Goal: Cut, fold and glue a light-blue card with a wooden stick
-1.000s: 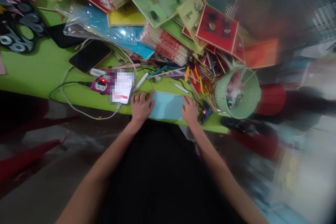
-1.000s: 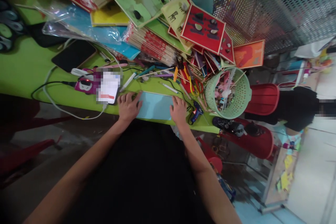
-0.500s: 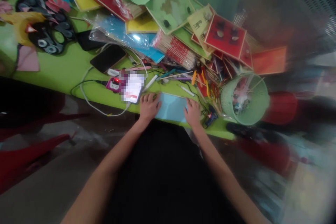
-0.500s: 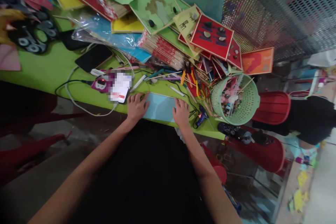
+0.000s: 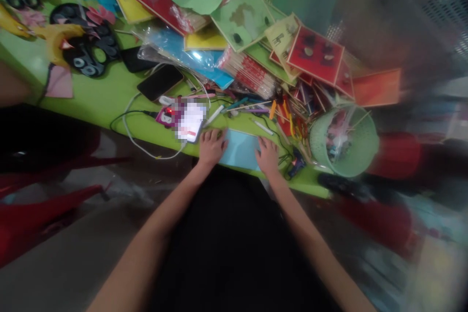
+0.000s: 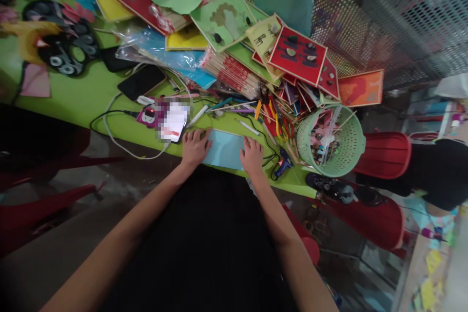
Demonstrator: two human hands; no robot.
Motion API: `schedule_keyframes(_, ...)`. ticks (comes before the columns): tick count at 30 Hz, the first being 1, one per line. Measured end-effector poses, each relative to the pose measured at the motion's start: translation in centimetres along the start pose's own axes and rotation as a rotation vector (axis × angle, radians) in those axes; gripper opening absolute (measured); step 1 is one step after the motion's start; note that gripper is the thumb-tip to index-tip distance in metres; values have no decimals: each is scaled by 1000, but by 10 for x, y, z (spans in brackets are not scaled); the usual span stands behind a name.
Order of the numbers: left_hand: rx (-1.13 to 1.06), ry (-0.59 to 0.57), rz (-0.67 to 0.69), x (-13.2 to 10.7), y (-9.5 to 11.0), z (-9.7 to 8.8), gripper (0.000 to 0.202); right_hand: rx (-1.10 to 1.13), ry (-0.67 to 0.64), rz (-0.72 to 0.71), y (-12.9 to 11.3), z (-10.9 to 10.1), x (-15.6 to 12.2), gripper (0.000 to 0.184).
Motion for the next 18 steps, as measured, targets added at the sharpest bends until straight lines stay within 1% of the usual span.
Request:
schedule_keyframes(4, -6, -8, 2, -1, 0, 1, 53, -5, 2, -7, 0, -2, 2, 54)
schedule_keyframes(7, -28, 0, -10, -2, -3, 2, 54, 4, 6, -16, -7, -6, 5, 52)
schedule_keyframes(9, -41, 9, -24, -3, -4, 2, 54, 15, 7, -42, -20, -8, 8, 52)
schedule_keyframes(15, -41, 53, -32, -3, -4, -2, 48, 32, -27, -198, -81, -6, 25, 52)
schedule_keyframes(18, -46, 56, -27, -3, -4, -1, 44, 24, -41, -237, -101, -3, 34, 52)
Point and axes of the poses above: each hand's wrist, its own x-axis towards the middle knuckle, its own z-axis out of the palm, y = z × x, the point moved 7 cm from there along x, towards the middle knuckle, and after that the axes turned 5 degrees about z, right-handed, at the moved point
